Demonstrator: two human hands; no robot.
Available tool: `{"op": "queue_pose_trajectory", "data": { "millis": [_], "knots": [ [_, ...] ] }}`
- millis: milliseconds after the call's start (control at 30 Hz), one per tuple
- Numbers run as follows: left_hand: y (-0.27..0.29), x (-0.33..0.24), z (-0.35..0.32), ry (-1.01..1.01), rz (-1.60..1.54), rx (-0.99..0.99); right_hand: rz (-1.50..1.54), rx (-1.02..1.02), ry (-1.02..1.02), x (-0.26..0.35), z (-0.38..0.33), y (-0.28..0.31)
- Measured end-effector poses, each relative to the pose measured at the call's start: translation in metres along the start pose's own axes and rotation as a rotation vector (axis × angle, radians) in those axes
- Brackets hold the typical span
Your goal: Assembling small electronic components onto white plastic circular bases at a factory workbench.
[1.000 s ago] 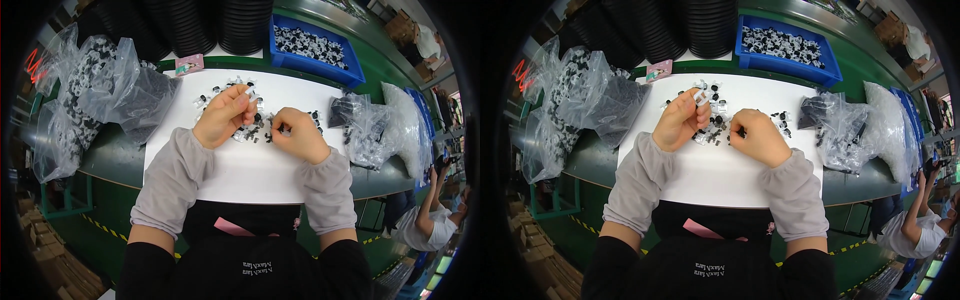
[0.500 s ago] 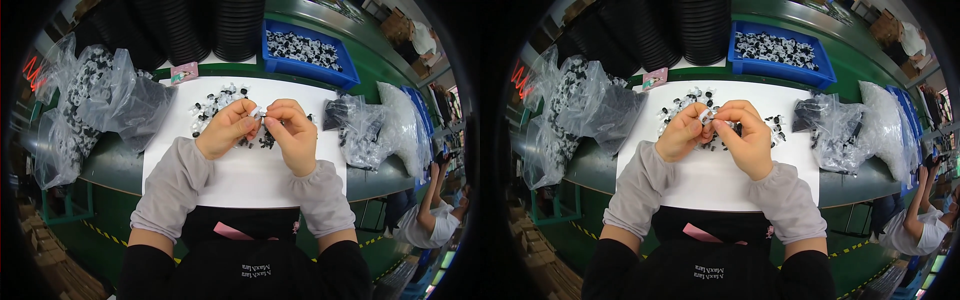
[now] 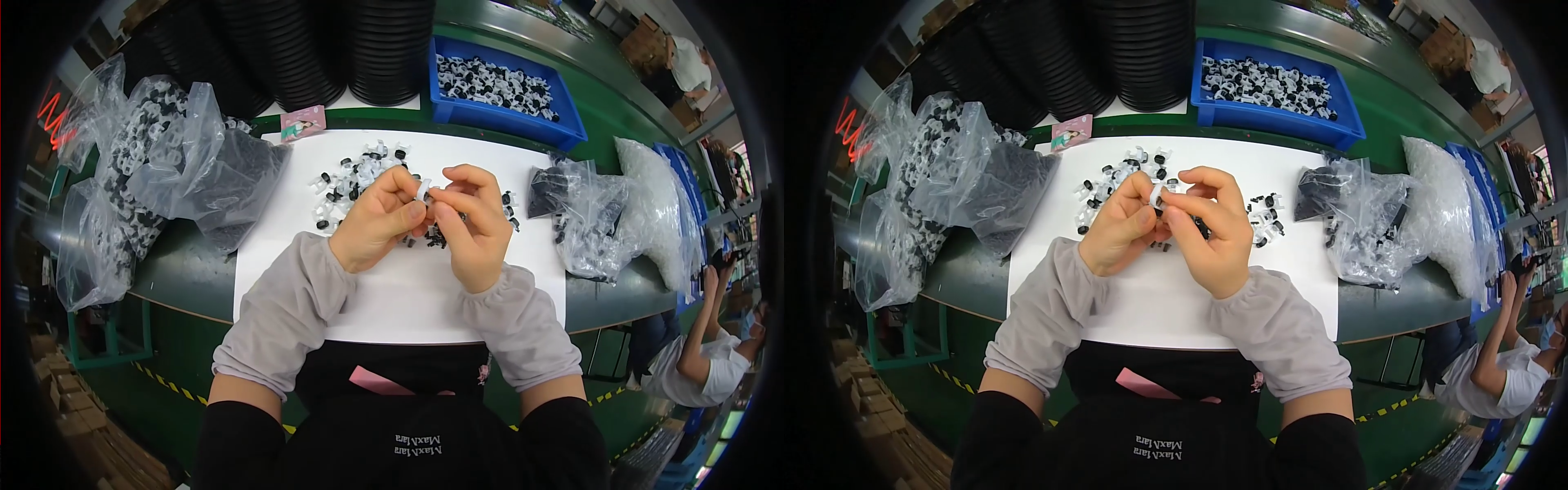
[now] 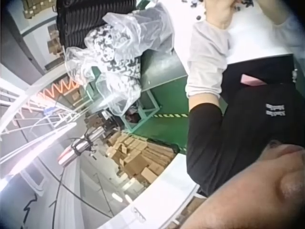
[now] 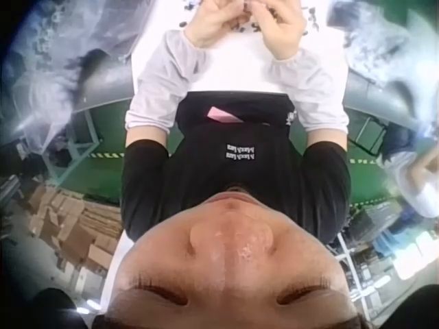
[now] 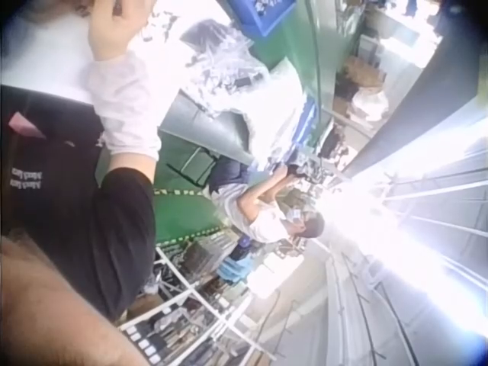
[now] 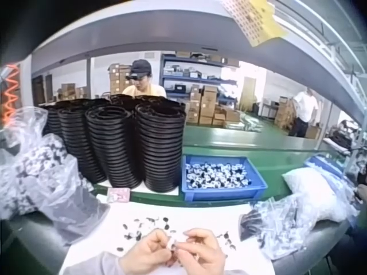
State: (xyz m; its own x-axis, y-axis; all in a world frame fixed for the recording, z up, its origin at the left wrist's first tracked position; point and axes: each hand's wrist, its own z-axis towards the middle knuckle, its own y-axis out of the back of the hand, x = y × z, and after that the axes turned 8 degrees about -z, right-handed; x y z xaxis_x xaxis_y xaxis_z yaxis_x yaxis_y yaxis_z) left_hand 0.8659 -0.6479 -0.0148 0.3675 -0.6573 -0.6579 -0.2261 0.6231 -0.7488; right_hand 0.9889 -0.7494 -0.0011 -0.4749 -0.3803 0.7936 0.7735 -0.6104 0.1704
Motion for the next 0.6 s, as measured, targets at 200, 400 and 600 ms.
{"op": "queue_pose_trajectory", "data": {
  "millis": [200,400,600],
  "knots": [
    [0.001,-0.003,0.001,-0.028,0.004,0.019,-0.225,0.108,0.305,0.003,0.007,0.009],
    [0.002,-0.009,0.002,0.01,0.02,0.034,0.014,0.235,-0.147,0.002,0.017,0.018],
    [-0.01,-0.017,0.005,0.019,0.219,-0.188,0.022,0.399,-0.487,0.001,0.051,0.035]
  ]
}}
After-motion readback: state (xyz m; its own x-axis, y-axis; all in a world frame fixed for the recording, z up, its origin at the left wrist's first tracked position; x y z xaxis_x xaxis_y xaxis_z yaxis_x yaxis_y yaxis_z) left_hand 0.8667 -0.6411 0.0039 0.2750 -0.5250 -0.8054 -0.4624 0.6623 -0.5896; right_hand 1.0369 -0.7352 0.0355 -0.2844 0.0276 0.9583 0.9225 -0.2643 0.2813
